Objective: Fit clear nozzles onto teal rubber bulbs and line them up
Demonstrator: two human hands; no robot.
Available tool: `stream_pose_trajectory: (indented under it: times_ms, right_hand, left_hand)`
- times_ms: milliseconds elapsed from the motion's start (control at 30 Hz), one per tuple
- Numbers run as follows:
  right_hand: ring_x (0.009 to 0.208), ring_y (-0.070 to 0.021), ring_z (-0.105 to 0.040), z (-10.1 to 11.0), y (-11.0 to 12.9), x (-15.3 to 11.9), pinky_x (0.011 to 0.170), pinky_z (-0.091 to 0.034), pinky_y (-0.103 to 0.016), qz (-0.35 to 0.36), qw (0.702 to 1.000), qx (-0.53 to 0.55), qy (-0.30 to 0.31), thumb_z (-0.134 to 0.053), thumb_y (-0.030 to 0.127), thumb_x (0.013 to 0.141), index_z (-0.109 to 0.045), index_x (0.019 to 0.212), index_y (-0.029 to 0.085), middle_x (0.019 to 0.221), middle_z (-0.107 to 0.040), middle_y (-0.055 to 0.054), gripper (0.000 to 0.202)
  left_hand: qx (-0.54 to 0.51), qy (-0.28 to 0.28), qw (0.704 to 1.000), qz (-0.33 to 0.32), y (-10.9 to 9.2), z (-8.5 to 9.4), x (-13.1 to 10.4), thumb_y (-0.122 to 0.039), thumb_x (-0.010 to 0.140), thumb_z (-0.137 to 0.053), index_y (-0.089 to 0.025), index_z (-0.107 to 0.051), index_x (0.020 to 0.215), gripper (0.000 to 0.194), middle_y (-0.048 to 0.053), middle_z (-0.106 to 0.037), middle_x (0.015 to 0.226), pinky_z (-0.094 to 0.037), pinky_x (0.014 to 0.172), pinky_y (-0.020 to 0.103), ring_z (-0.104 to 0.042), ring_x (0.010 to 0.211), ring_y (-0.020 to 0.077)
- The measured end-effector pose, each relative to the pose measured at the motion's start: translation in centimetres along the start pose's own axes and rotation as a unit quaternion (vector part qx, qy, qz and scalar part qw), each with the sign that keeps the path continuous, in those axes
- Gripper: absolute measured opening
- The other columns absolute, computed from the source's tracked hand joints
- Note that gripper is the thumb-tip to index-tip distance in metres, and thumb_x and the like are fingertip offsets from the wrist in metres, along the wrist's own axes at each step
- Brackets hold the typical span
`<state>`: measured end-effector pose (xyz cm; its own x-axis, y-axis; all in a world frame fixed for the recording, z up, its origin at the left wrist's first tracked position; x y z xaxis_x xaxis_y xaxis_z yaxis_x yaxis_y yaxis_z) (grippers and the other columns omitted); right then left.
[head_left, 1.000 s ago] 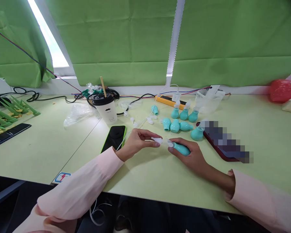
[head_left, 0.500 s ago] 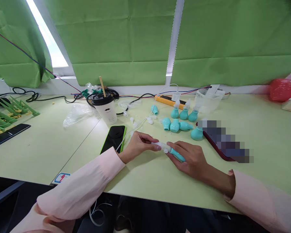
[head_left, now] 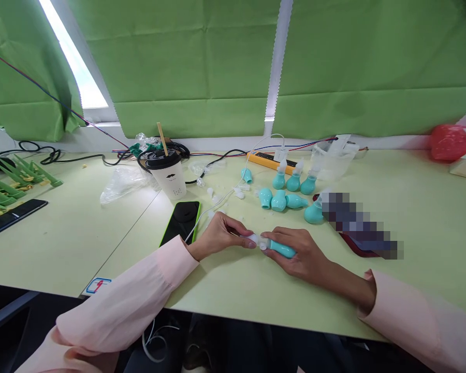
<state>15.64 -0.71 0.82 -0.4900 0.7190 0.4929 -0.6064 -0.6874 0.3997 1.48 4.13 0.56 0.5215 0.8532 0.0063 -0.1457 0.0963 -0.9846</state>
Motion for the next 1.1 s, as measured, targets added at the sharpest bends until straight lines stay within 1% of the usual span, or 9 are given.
stream_pose_trajectory:
  times_ms: [167, 367, 467, 567, 667, 800, 867, 967, 1100]
  right_hand:
    - [0.063, -0.0146, -0.056, -0.2, -0.2, -0.1, 0.056, -0.042, -0.026, -0.010, 0.999, 0.034, -0.004, -0.050, 0.027, 0.077, -0.057, 0.095, 0.017, 0.075, -0.062, -0.006, 0.022]
    - [0.067, -0.0151, -0.059, 0.4, 0.0, 0.2, 0.062, -0.046, -0.027, -0.057, 0.990, 0.102, -0.084, -0.055, 0.027, 0.073, -0.058, 0.089, 0.021, 0.074, -0.064, -0.003, 0.017]
    - [0.076, -0.0163, -0.058, 0.5, -0.2, 0.2, 0.070, -0.047, -0.029, -0.118, 0.977, 0.153, -0.094, -0.058, 0.028, 0.070, -0.056, 0.089, 0.023, 0.083, -0.063, -0.002, 0.020]
    - [0.087, -0.0181, -0.054, 0.4, -1.1, 0.0, 0.066, -0.050, -0.029, -0.178, 0.947, 0.247, -0.107, -0.061, 0.031, 0.067, -0.044, 0.104, 0.025, 0.098, -0.055, -0.005, 0.042]
    - [0.091, -0.0179, -0.050, 0.0, -1.9, -0.2, 0.065, -0.051, -0.031, -0.212, 0.917, 0.313, -0.125, -0.060, 0.032, 0.067, -0.035, 0.109, 0.027, 0.108, -0.047, -0.007, 0.050]
    - [0.086, -0.0161, -0.050, -0.6, -2.0, -0.4, 0.069, -0.049, -0.034, -0.224, 0.917, 0.311, -0.110, -0.057, 0.032, 0.070, -0.038, 0.102, 0.026, 0.105, -0.048, -0.006, 0.038]
    - [0.086, -0.0160, -0.050, -0.8, -1.6, -0.4, 0.071, -0.048, -0.034, -0.208, 0.927, 0.298, -0.090, -0.056, 0.030, 0.071, -0.040, 0.100, 0.025, 0.102, -0.049, -0.005, 0.034]
    - [0.085, -0.0158, -0.050, -0.9, -1.1, -0.4, 0.072, -0.047, -0.034, -0.187, 0.939, 0.278, -0.075, -0.055, 0.028, 0.072, -0.041, 0.098, 0.024, 0.100, -0.050, -0.005, 0.030]
    - [0.084, -0.0155, -0.051, -0.9, -1.1, -0.4, 0.073, -0.047, -0.034, -0.178, 0.944, 0.269, -0.071, -0.053, 0.027, 0.073, -0.042, 0.098, 0.023, 0.098, -0.051, -0.005, 0.027]
  left_hand:
    - [0.001, 0.016, 1.000, 0.001, 0.0, -0.1, 0.0, -0.021, 0.047, -0.073, -0.010, -0.067, 0.062, 0.019, 0.005, -0.066, 0.064, -0.044, 0.051, 0.022, -0.058, 0.058, 0.0133]
    - [0.011, -0.025, 1.000, -0.003, -1.1, -0.2, -0.3, -0.025, 0.048, -0.073, -0.010, -0.067, 0.073, 0.030, 0.007, -0.067, 0.072, -0.049, 0.062, 0.026, -0.060, 0.066, 0.0167]
    - [0.003, -0.018, 0.999, -0.042, -2.5, -0.2, -0.2, -0.026, 0.050, -0.072, -0.011, -0.065, 0.081, 0.035, 0.007, -0.066, 0.075, -0.050, 0.062, 0.026, -0.060, 0.068, 0.0163]
    - [0.011, -0.074, 0.991, -0.108, -4.7, 1.1, 0.7, -0.025, 0.053, -0.070, -0.011, -0.063, 0.082, 0.034, 0.004, -0.063, 0.067, -0.049, 0.059, 0.024, -0.058, 0.061, 0.0126]
    - [0.016, -0.146, 0.974, -0.174, -7.2, 3.1, 3.0, -0.024, 0.054, -0.069, -0.012, -0.058, 0.088, 0.037, 0.000, -0.058, 0.059, -0.048, 0.056, 0.022, -0.056, 0.055, 0.0091]
    - [0.053, -0.221, 0.943, -0.242, -8.9, 5.0, 8.1, -0.020, 0.050, -0.070, -0.009, -0.056, 0.081, 0.035, 0.000, -0.056, 0.060, -0.045, 0.053, 0.020, -0.053, 0.054, 0.0073]
    - [0.097, -0.229, 0.935, -0.252, -8.7, 5.0, 10.9, -0.019, 0.050, -0.069, -0.008, -0.057, 0.074, 0.029, 0.002, -0.057, 0.063, -0.045, 0.054, 0.020, -0.053, 0.055, 0.0073]
    - [0.201, -0.224, 0.920, -0.251, -7.6, 4.2, 14.6, -0.018, 0.055, -0.065, -0.008, -0.058, 0.077, 0.026, 0.005, -0.060, 0.067, -0.046, 0.059, 0.022, -0.055, 0.059, 0.0091]
    - [0.288, -0.200, 0.909, -0.224, -5.8, 3.2, 17.5, -0.014, 0.057, -0.062, -0.009, -0.060, 0.079, 0.022, 0.004, -0.061, 0.068, -0.046, 0.061, 0.025, -0.056, 0.060, 0.0107]
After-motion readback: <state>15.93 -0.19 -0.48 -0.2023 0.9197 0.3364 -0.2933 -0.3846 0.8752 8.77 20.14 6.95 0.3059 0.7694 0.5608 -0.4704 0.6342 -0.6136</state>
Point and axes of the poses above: each hand's wrist, its own x-axis towards the middle knuckle, its own z-axis out of the back of the hand, y = z × x, the point moved 5 cm from there along x, towards the middle knuckle
